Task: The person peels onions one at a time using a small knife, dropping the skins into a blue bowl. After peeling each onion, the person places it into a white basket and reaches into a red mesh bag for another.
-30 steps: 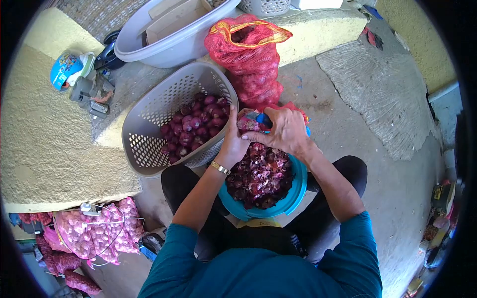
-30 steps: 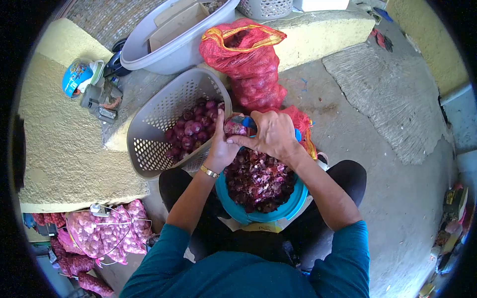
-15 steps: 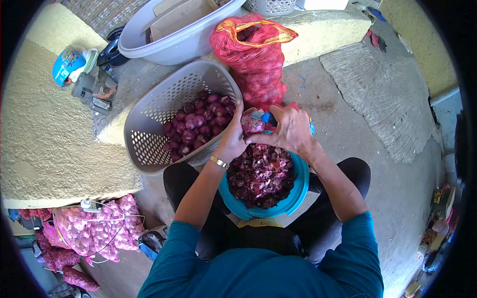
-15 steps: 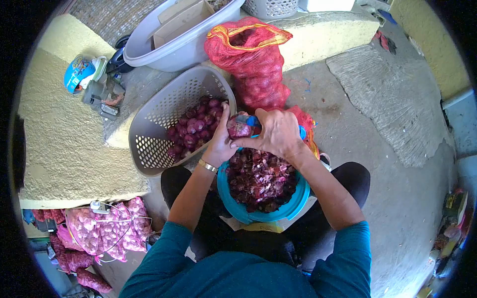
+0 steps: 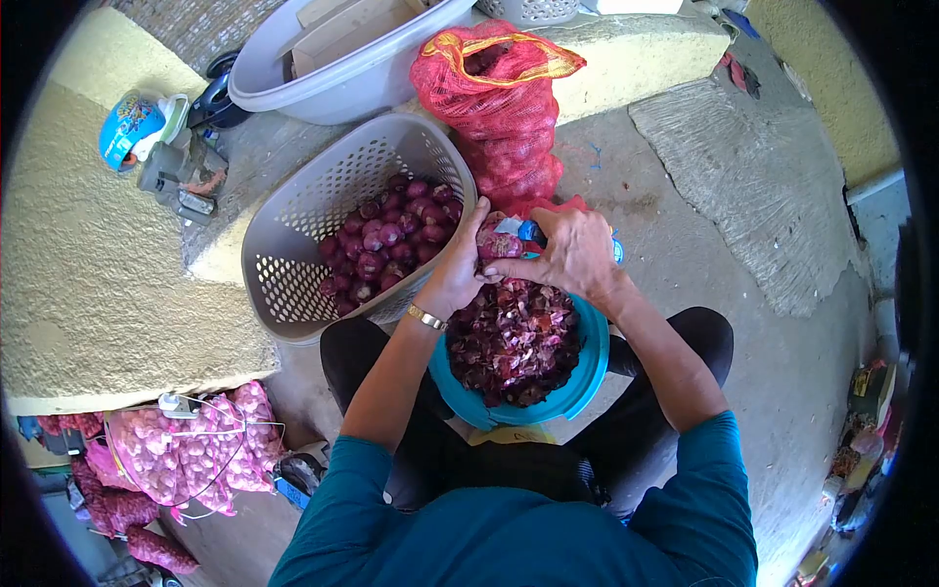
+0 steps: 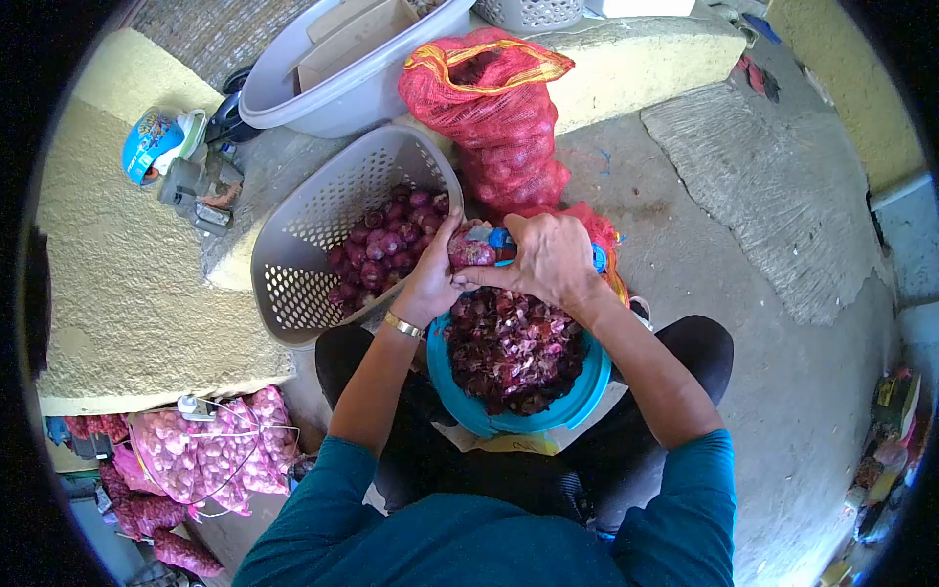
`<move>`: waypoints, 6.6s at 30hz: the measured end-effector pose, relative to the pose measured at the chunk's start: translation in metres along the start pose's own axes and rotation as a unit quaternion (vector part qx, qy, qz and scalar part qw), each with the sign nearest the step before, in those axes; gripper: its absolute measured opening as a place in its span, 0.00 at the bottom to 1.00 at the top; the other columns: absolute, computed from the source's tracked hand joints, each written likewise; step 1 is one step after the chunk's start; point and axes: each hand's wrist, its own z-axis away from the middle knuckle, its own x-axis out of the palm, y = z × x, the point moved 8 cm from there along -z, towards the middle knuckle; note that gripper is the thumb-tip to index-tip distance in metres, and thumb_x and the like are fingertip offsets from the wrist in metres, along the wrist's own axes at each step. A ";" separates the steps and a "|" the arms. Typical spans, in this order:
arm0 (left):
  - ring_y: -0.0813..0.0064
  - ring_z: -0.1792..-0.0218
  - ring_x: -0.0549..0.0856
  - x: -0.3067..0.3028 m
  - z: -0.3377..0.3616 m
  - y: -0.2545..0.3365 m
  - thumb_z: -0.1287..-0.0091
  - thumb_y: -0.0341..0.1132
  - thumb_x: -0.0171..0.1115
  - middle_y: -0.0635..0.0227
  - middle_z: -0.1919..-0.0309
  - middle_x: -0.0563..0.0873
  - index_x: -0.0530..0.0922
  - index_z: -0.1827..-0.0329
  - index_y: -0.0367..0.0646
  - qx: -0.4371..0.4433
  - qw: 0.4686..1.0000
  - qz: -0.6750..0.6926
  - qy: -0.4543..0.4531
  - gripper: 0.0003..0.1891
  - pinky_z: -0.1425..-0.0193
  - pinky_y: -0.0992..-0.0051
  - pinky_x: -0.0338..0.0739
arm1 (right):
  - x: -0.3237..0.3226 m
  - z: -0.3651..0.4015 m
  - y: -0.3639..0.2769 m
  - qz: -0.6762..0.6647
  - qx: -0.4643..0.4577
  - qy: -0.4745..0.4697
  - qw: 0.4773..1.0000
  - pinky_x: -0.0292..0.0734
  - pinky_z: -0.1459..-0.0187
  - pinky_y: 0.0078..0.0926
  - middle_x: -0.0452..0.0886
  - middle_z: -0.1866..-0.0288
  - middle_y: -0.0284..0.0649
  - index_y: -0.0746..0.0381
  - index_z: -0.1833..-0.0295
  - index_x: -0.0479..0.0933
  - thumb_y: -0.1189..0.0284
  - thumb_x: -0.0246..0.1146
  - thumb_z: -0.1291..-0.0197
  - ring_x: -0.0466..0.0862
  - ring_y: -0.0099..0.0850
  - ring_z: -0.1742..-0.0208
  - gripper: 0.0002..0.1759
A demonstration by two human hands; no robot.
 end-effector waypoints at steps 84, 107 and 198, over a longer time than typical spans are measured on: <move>0.70 0.51 0.81 -0.006 -0.003 0.019 0.25 0.65 0.38 0.63 0.55 0.83 0.75 0.52 0.42 0.253 0.967 0.031 -0.002 0.33 0.37 0.65 0.74 | 0.054 0.002 -0.003 -0.243 0.097 0.007 0.965 0.75 0.73 0.44 0.76 0.81 0.56 0.67 0.73 0.77 0.51 0.64 0.36 0.80 0.53 0.77 0.28; 0.62 0.42 0.81 0.002 0.005 0.038 0.26 0.48 0.57 0.58 0.47 0.82 0.74 0.41 0.38 0.138 0.982 0.103 -0.081 0.22 0.28 0.59 0.73 | -0.002 0.014 -0.016 -0.158 -0.111 -0.168 0.967 0.75 0.70 0.45 0.80 0.78 0.49 0.59 0.70 0.79 0.47 0.71 0.46 0.82 0.51 0.71 0.24; 0.86 0.57 0.75 0.020 0.014 0.041 0.20 0.51 0.43 0.71 0.50 0.74 0.58 0.28 0.44 0.372 0.872 -0.317 0.035 0.26 0.58 0.83 0.71 | -0.021 -0.005 -0.003 -0.097 0.007 0.087 0.991 0.77 0.62 0.44 0.79 0.64 0.47 0.64 0.62 0.76 0.59 0.62 0.34 0.82 0.49 0.60 0.17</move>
